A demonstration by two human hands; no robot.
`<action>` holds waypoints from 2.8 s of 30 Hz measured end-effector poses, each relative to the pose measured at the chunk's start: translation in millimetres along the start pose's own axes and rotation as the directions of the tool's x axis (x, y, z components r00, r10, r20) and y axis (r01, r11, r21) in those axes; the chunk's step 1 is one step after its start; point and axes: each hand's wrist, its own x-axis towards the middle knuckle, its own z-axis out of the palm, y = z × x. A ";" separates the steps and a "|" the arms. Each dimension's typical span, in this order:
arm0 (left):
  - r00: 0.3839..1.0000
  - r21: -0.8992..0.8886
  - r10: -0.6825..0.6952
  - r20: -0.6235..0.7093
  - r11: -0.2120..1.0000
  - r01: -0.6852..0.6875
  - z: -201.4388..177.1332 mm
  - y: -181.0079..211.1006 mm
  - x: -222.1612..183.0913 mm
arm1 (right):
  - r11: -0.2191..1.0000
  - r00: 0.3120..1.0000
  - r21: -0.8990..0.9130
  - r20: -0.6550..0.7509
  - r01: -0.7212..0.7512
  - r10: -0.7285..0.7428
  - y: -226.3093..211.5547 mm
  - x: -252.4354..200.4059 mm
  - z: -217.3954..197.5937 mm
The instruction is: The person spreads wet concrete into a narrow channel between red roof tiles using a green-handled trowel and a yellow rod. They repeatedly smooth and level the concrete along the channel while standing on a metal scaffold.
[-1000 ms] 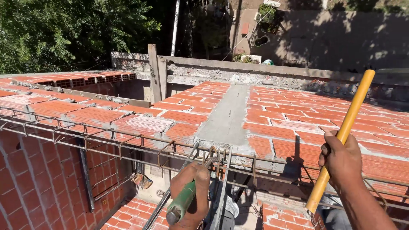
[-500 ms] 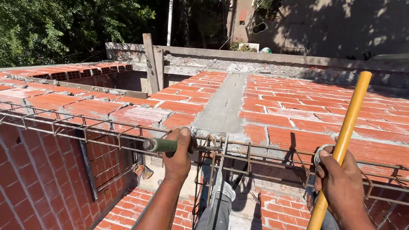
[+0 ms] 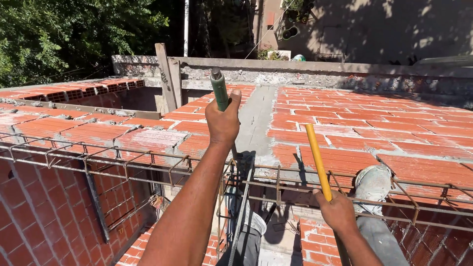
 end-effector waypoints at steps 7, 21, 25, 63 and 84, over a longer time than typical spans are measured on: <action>0.935 -0.300 -0.353 -0.046 0.897 0.324 58.0 10.5 2.8 | 0.969 0.958 -0.072 -0.149 0.237 -0.245 30.5 49.2 42.6; 0.991 -0.031 0.136 0.014 0.990 -0.136 -80.5 65.5 -67.3 | 0.925 0.982 -0.368 -0.119 0.092 -0.144 12.6 55.8 59.0; 0.981 0.093 0.191 0.030 0.977 -0.193 -82.6 56.0 -71.9 | 0.932 0.997 -0.360 -0.048 0.041 -0.062 -8.9 50.8 41.8; 0.999 -0.088 0.015 -0.032 0.996 -0.018 -24.4 11.5 -13.1 | 0.988 0.996 -0.136 -0.031 0.077 -0.082 -23.0 30.1 32.9; 0.960 0.166 0.263 0.100 0.947 -0.277 -69.1 34.8 -63.5 | 0.960 0.984 -0.241 -0.066 0.145 -0.165 -0.6 51.0 52.4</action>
